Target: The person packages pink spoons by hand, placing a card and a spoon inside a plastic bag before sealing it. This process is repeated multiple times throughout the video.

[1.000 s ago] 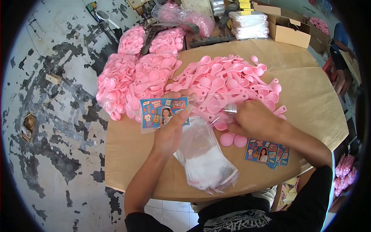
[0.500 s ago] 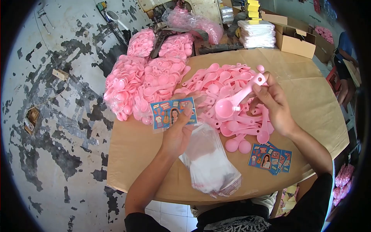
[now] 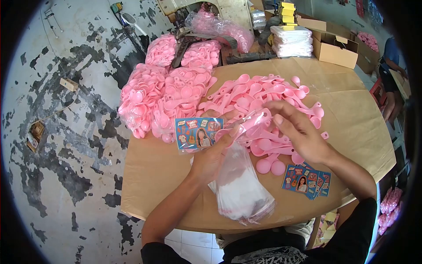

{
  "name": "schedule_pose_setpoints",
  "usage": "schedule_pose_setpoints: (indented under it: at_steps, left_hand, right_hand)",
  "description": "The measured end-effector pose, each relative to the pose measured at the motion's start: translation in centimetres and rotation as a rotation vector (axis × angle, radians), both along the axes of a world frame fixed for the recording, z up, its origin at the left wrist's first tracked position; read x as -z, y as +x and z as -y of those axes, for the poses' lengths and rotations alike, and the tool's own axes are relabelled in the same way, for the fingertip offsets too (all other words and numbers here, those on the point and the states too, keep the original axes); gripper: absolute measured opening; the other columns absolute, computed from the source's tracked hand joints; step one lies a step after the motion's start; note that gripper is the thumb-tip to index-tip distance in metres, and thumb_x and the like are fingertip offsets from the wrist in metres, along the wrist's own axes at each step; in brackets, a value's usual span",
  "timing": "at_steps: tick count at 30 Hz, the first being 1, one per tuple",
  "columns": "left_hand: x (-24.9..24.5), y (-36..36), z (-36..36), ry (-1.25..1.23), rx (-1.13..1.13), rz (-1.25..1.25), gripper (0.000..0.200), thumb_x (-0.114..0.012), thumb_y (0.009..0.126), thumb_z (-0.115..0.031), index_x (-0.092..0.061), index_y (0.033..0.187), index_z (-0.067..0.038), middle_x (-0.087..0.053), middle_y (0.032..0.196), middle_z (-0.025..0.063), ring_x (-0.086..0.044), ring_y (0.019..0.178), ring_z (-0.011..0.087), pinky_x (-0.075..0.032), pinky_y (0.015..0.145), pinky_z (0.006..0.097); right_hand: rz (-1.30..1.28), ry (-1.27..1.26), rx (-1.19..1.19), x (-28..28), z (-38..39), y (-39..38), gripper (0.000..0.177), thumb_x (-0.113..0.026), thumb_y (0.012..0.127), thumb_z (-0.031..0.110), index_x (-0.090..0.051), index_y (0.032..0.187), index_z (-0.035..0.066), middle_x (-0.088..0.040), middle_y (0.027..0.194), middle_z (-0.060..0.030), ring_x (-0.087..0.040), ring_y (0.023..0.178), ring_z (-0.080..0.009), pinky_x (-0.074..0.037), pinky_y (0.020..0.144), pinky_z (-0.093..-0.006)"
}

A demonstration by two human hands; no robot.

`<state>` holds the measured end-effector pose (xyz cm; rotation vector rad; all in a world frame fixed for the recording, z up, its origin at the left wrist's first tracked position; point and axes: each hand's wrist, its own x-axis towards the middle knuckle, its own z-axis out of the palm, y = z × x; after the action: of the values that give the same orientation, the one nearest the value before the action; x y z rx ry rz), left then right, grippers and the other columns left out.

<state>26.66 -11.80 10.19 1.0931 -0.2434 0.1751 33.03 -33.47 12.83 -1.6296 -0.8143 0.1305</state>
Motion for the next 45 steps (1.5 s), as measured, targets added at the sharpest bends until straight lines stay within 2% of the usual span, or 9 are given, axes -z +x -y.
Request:
schedule_pose_setpoints:
  at_steps: [5, 11, 15, 21, 24, 27, 35, 41, 45]
  left_hand:
    - [0.4, 0.0, 0.2, 0.204, 0.052, -0.038, 0.047, -0.062, 0.092, -0.009, -0.04, 0.133, -0.005, -0.049, 0.135, 0.012, -0.051, 0.123, 0.0205, -0.042, 0.105, 0.0348]
    - [0.2, -1.1, 0.5, 0.205, 0.074, -0.22, 0.057, -0.06, 0.092, -0.007, -0.032, 0.141, -0.003, -0.047, 0.137, 0.0154, -0.044, 0.13, 0.0278, -0.034, 0.111, 0.0401]
    - [1.7, -0.6, 0.1, 0.12, 0.165, -0.12, 0.081, -0.073, 0.084, -0.007, -0.022, 0.147, -0.007, -0.045, 0.14, 0.0107, -0.048, 0.127, 0.0228, -0.043, 0.103, 0.0344]
    - [0.1, 0.4, 0.3, -0.031, 0.353, 0.073, 0.096, -0.076, 0.078, -0.006, -0.013, 0.151, -0.011, -0.03, 0.15, 0.0148, -0.038, 0.135, 0.0284, -0.036, 0.11, 0.0388]
    - [-0.3, 0.5, 0.4, 0.152, 0.177, 0.123, 0.101, -0.079, 0.077, -0.025, -0.012, 0.151, -0.006, -0.032, 0.147, 0.0232, -0.035, 0.137, 0.0348, -0.026, 0.115, 0.0432]
    - [-0.6, 0.1, 0.7, 0.262, 0.171, 0.102, 0.094, -0.076, 0.078, -0.008, -0.017, 0.15, -0.009, -0.03, 0.15, 0.0158, -0.03, 0.14, 0.0277, -0.021, 0.116, 0.0419]
    - [-2.1, -4.2, 5.7, 0.99, 0.312, 0.187, 0.081, -0.073, 0.082, -0.02, -0.027, 0.146, -0.001, -0.043, 0.141, 0.0196, -0.042, 0.132, 0.0272, -0.032, 0.109, 0.0381]
    - [-0.3, -4.5, 6.3, 0.574, 0.457, -0.146, 0.046, -0.059, 0.093, -0.004, -0.043, 0.135, 0.004, -0.055, 0.125, 0.009, -0.053, 0.114, 0.0141, -0.042, 0.098, 0.0291]
    - [-1.8, -4.4, 6.4, 0.627, 0.586, -0.169, 0.038, -0.052, 0.098, -0.008, -0.044, 0.133, 0.003, -0.054, 0.127, 0.0091, -0.055, 0.114, 0.0156, -0.043, 0.099, 0.0306]
  right_hand:
    - [0.242, -0.322, -0.038, -1.6, 0.7, -0.4, 0.039, -0.065, 0.091, 0.032, -0.051, 0.113, 0.002, -0.055, 0.071, -0.0095, -0.054, 0.064, -0.0128, -0.043, 0.058, -0.0302]
    - [0.247, -0.133, 0.009, -0.3, 0.3, -0.1, 0.015, -0.051, 0.099, 0.017, -0.05, 0.097, 0.003, -0.048, 0.069, -0.0038, -0.046, 0.061, -0.0117, -0.039, 0.056, -0.0303]
    - [0.163, -0.018, 0.099, -1.8, 1.0, 0.3, 0.011, -0.045, 0.101, 0.012, -0.049, 0.095, 0.003, -0.042, 0.072, -0.0005, -0.04, 0.065, -0.0092, -0.038, 0.058, -0.0276]
    - [0.481, 0.123, 0.421, -8.6, 6.7, -0.6, 0.011, -0.051, 0.097, 0.012, -0.056, 0.096, 0.002, -0.054, 0.082, 0.0009, -0.046, 0.071, -0.0037, -0.037, 0.06, -0.0222]
    - [0.6, -0.236, 0.388, -10.7, 9.4, -1.9, 0.013, -0.05, 0.097, 0.012, -0.056, 0.091, 0.002, -0.056, 0.085, -0.0009, -0.048, 0.075, -0.0054, -0.037, 0.064, -0.021]
    - [0.602, -0.134, 0.466, -10.9, 9.7, -3.1, 0.013, -0.052, 0.092, 0.007, -0.056, 0.081, 0.001, -0.056, 0.078, -0.0016, -0.05, 0.069, -0.005, -0.036, 0.059, -0.022]
    - [0.405, -0.284, -0.016, -7.6, 4.5, -3.5, 0.015, -0.064, 0.086, 0.008, -0.061, 0.073, 0.001, -0.059, 0.065, -0.0066, -0.05, 0.049, -0.0093, -0.033, 0.042, -0.0257]
    - [0.689, -0.062, 0.195, -5.7, 2.8, -1.4, 0.031, -0.07, 0.086, 0.014, -0.059, 0.113, 0.002, -0.065, 0.094, -0.0115, -0.062, 0.071, -0.0151, -0.046, 0.059, -0.0259]
    - [0.138, -0.358, -0.113, -7.3, 3.8, -2.2, 0.024, -0.063, 0.089, 0.012, -0.059, 0.11, 0.0, -0.069, 0.089, -0.014, -0.068, 0.081, -0.0253, -0.051, 0.074, -0.0356]
